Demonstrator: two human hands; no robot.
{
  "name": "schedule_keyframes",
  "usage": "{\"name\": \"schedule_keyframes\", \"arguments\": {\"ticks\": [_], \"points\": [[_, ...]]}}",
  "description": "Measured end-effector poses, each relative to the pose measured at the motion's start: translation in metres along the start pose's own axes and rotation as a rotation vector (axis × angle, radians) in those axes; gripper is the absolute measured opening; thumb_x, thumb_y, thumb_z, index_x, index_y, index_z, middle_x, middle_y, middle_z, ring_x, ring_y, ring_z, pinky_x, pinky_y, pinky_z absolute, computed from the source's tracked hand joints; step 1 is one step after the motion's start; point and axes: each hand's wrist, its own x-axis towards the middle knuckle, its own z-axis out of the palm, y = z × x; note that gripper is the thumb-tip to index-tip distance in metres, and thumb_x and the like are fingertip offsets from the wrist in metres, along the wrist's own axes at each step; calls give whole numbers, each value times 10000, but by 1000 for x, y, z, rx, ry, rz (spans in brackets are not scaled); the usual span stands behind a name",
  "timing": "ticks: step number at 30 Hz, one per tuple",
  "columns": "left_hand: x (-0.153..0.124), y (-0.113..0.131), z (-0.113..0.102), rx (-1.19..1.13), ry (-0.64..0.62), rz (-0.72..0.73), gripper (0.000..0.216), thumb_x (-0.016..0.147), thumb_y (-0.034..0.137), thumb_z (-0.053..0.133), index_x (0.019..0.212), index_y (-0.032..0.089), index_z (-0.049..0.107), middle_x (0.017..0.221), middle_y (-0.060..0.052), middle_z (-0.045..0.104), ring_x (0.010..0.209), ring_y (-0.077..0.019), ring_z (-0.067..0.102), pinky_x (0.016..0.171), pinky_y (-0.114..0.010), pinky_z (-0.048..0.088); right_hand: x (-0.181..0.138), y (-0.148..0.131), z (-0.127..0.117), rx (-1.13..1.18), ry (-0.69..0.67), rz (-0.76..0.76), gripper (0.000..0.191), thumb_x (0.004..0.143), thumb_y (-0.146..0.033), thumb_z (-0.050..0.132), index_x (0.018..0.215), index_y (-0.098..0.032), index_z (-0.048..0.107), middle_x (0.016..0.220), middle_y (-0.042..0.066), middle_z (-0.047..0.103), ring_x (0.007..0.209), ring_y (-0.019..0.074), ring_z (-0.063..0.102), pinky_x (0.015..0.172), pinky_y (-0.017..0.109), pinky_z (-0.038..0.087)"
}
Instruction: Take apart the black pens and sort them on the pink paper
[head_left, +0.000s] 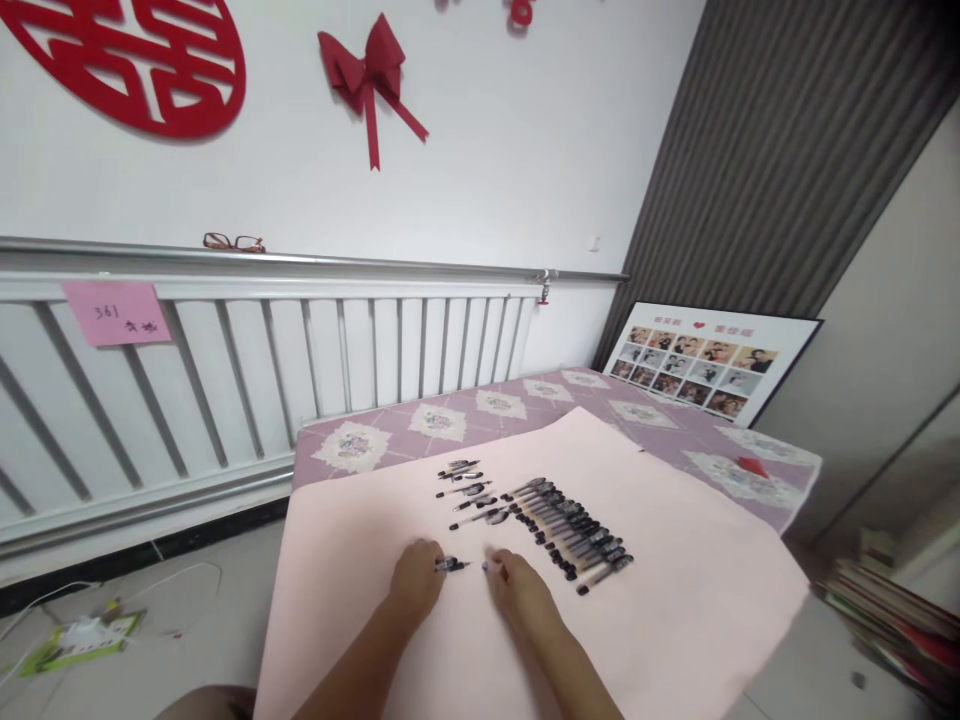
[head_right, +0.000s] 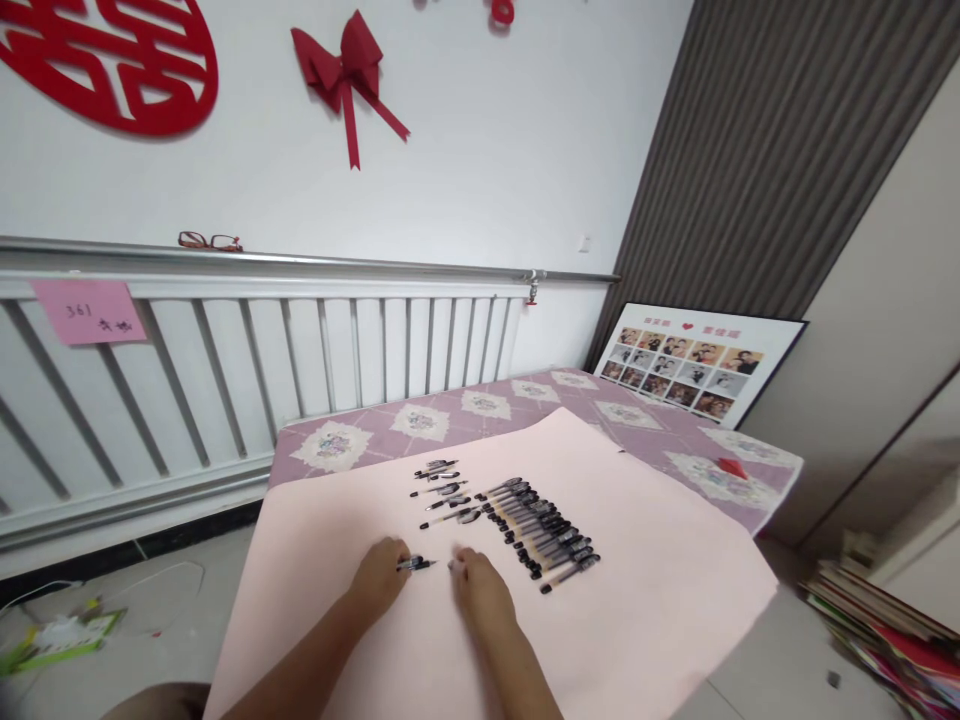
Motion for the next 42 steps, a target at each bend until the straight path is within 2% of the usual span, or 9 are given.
{"name": "schedule_keyframes", "arguments": {"ticks": [3,13,19,22,25,31,35,38,42], "points": [[2,-1,1,-11,5,5,166,740,207,476,881,206,564,957,-34,577,916,-181,493,787,-265,349,16,-7,3,-20,-23,-54,371,728,-103,463,1069,-187,583,936,75,613,817,157,577,739,222,378],[2,-3,-2,-27,8,30,177,766,239,462,875,197,595,930,-43,603,888,-180,516,773,-268,358,30,-6,6,7,-24,-56,194,687,-86,465,717,-165,640,791,63,613,761,173,551,716,246,378],[7,-12,-13,22,2,7,215,794,239,417,838,190,621,898,-57,609,849,-177,531,735,-265,378,29,-3,10,183,31,9,237,694,-121,453,807,-148,659,847,97,648,833,208,575,787,300,390],[4,-14,-19,74,33,-26,224,789,237,423,880,185,621,964,-81,581,919,-212,502,760,-297,374,29,3,7,353,61,44,300,694,-168,464,923,-142,656,983,107,652,969,218,561,902,324,360],[-2,-9,-21,119,79,-13,277,819,266,393,1031,215,564,1068,-72,535,1012,-222,446,828,-326,344,27,8,2,564,73,99,286,649,-176,501,874,-150,676,994,80,669,1023,220,554,959,337,342],[-10,9,-10,195,23,79,227,826,269,415,902,206,620,980,-68,566,972,-229,454,827,-360,331,-2,3,2,1045,92,278,212,675,-282,553,831,-176,649,582,-15,642,635,162,634,722,325,521],[-11,12,-4,202,20,80,241,828,178,388,897,178,619,981,-96,563,969,-240,451,804,-372,336,-33,-9,12,1399,164,357,211,628,-338,678,767,-201,599,671,-40,643,631,87,624,713,215,537],[-13,12,-7,165,27,83,219,811,167,407,882,170,614,998,-99,560,972,-247,450,800,-373,343,-57,-17,22,1877,190,509,261,533,-203,781,727,-188,608,682,-41,653,651,78,636,697,176,547],[-30,15,-16,71,43,103,179,792,169,424,843,171,594,1000,-91,565,991,-245,447,850,-376,324,-83,-25,31,1980,188,558,275,509,-157,801,730,-185,639,701,-24,676,632,111,650,643,217,583]]}}
